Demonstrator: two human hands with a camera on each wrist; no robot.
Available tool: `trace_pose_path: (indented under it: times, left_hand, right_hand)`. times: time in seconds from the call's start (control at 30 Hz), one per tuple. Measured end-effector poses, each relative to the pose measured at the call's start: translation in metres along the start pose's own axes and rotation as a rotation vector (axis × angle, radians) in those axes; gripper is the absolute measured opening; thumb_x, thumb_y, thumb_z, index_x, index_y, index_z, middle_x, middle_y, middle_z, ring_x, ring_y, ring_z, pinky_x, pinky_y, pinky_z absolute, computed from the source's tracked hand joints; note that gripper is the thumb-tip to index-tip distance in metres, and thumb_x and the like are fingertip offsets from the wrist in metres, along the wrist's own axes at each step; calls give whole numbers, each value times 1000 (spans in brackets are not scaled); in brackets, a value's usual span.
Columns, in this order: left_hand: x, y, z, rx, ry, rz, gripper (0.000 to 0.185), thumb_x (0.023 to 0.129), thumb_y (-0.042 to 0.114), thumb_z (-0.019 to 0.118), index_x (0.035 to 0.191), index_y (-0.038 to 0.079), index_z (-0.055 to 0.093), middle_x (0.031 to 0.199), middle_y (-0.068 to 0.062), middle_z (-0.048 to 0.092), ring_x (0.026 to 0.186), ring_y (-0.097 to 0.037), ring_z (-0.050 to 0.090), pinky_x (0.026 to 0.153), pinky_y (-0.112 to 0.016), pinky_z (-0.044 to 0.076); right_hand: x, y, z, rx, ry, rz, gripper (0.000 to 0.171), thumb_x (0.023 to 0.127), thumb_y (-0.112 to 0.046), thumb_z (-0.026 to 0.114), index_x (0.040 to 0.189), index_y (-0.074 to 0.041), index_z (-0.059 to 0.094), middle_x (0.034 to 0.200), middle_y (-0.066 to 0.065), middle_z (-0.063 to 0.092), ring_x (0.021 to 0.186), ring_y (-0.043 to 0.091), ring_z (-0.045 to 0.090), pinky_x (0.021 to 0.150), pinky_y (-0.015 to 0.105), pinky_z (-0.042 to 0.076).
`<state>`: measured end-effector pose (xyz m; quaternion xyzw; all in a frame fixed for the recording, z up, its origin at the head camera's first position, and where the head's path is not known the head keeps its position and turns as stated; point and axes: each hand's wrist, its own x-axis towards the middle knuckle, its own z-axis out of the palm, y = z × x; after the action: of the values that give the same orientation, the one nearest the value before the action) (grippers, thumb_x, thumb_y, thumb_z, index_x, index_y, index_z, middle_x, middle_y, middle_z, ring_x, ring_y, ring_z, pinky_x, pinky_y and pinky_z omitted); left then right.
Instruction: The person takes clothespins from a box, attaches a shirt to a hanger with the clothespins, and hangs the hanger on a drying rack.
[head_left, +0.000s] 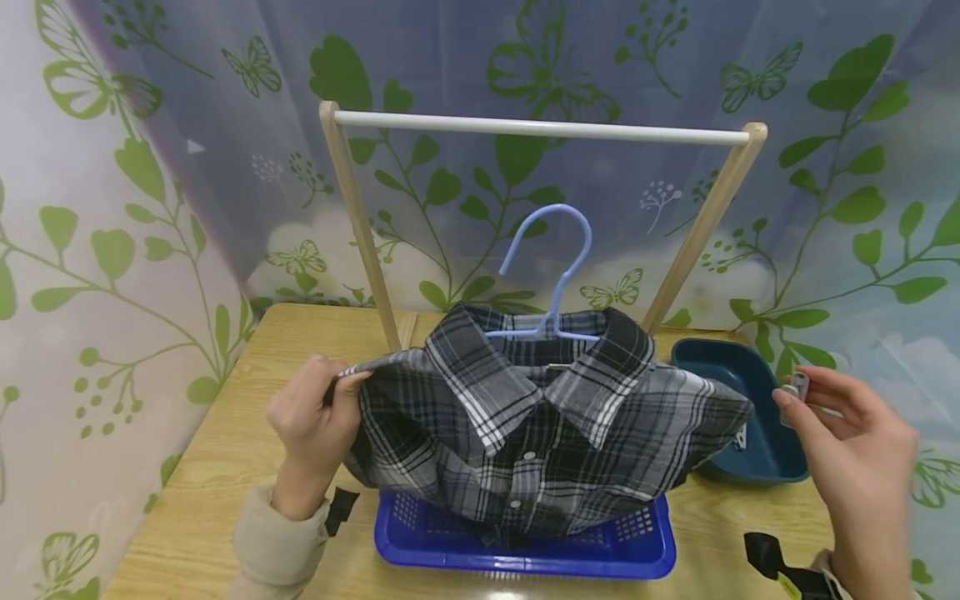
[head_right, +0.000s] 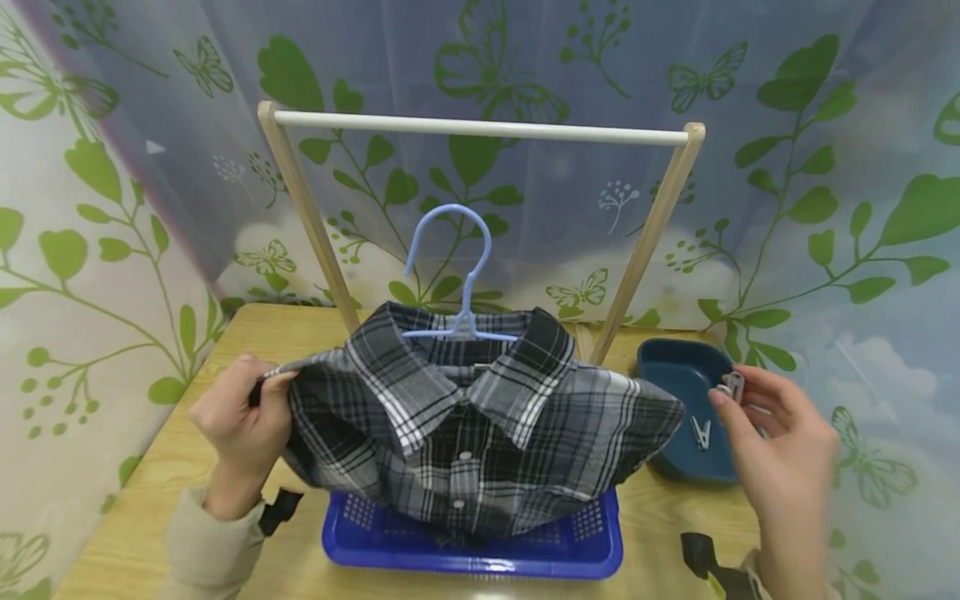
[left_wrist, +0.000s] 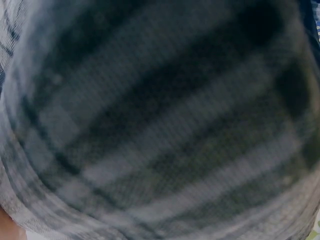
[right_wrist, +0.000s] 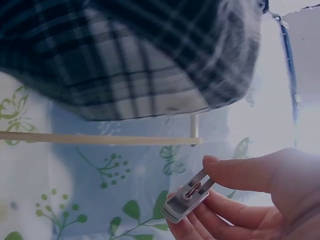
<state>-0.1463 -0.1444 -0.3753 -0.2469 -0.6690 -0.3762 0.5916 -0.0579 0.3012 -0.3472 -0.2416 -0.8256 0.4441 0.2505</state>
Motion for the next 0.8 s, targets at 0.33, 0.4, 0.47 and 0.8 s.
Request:
trace_pose_path:
  times: [0.33,0.4,0.47,0.8]
  left_hand:
    - [1,1,0,2,4,5,53,99,36,62,60,1,53,53,-7,45,42,-14,32,40,-27,26]
    - [2,1,0,0,6,6,53,99,36,61,60,1,53,53,-7,45,41,-14,32,40,-27,26]
    - [2,1,0,-2,7,6,53,99,36,61,60,1,53,53,-7,45,41,-14,32,40,-27,26]
    - [3,1,1,-8,10,5,53,99,36,61,60,1,53,52,-7,44,41,-13,30,40,-27,25]
  right_hand:
    - [-21,-13,-6,-7,63,-154,38,92,-2,69,130,-9,63,107,-18,58,88,-6,59,75,8,46]
    - [-25,-17,-7,6,65,-173,39,91,0,69,129,-7,64,108,-16,60,90,-4,60,75,8,46]
    - [-29,-21,-9,29,61,-183,39,90,2,69,128,-6,65,110,-13,61,91,-2,61,75,8,47]
    - [-44,-39,-10,230,-17,-259,39,86,15,67,123,4,64,114,7,65,100,12,66,82,16,50]
